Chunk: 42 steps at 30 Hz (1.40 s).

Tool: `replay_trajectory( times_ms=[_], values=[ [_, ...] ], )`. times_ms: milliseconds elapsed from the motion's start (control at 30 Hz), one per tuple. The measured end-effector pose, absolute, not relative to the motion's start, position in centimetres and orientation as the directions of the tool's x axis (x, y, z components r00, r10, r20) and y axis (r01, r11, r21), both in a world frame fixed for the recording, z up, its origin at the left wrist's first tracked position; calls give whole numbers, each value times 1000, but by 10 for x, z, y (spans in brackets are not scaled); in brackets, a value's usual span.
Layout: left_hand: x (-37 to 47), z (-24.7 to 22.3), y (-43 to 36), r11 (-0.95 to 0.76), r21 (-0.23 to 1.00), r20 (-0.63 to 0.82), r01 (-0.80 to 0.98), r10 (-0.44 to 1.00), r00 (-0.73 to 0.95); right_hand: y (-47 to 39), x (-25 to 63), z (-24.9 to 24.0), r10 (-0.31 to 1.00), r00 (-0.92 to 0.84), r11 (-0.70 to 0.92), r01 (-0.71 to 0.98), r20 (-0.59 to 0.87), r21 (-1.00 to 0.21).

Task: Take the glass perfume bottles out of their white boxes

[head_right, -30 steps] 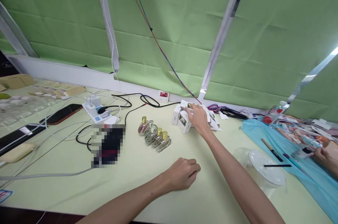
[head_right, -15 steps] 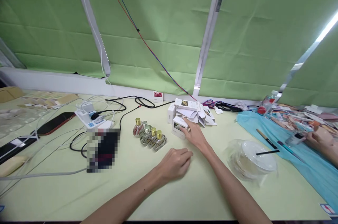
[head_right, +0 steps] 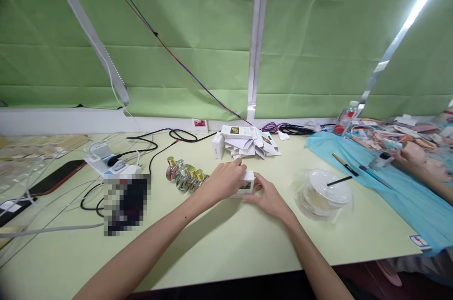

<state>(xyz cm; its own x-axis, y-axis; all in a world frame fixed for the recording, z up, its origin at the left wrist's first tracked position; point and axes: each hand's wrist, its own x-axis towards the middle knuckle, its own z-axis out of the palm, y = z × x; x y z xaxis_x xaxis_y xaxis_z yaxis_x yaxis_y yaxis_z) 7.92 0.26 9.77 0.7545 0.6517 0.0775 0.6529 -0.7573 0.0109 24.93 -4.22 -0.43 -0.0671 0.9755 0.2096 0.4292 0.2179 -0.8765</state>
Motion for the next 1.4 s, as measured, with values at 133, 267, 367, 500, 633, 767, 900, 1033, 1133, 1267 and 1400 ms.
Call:
replay_trajectory(
  times_ms=[133, 267, 367, 500, 633, 767, 900, 1033, 1133, 1267, 1400],
  values=[
    [75, 96, 5, -731, 134, 120, 669, 682, 721, -44, 250, -10, 991, -38, 130, 506, 128, -853],
    [58, 82, -3, -586, 418, 240, 694, 808, 538, -43, 253, -8, 994, -62, 107, 415, 89, -904],
    [43, 66, -17, -451, 594, 231, 666, 889, 395, -42, 254, -8, 992, -117, 84, 272, 53, -959],
    [24, 40, -37, -268, 774, 130, 573, 954, 270, -44, 248, -8, 984, -176, -23, 101, -41, -995],
    [7, 20, -46, -148, 841, 60, 520, 982, 182, -45, 243, -9, 970, -216, -104, 57, -114, -993],
    [-1, 13, -46, -76, 824, -19, 561, 987, 161, -43, 240, -13, 970, -220, -104, 26, -107, -994],
    [0, 12, -44, -64, 827, -21, 559, 989, 144, -42, 239, -14, 973, -220, -73, 1, -72, -997],
    [2, 8, -46, -84, 848, 24, 524, 992, 121, -43, 238, -12, 977, -202, -75, 9, -75, -997],
    [3, 4, -50, -52, 882, 14, 468, 996, 85, -43, 237, -12, 976, -183, -128, -28, -121, -991],
    [4, 1, -53, 69, 963, -82, 260, 996, 40, -43, 236, -13, 974, -174, -155, -54, -143, -986],
    [4, 0, -52, 105, 968, -128, 229, 988, 90, -44, 235, -14, 975, -177, -130, 21, -132, -991]
  ],
)
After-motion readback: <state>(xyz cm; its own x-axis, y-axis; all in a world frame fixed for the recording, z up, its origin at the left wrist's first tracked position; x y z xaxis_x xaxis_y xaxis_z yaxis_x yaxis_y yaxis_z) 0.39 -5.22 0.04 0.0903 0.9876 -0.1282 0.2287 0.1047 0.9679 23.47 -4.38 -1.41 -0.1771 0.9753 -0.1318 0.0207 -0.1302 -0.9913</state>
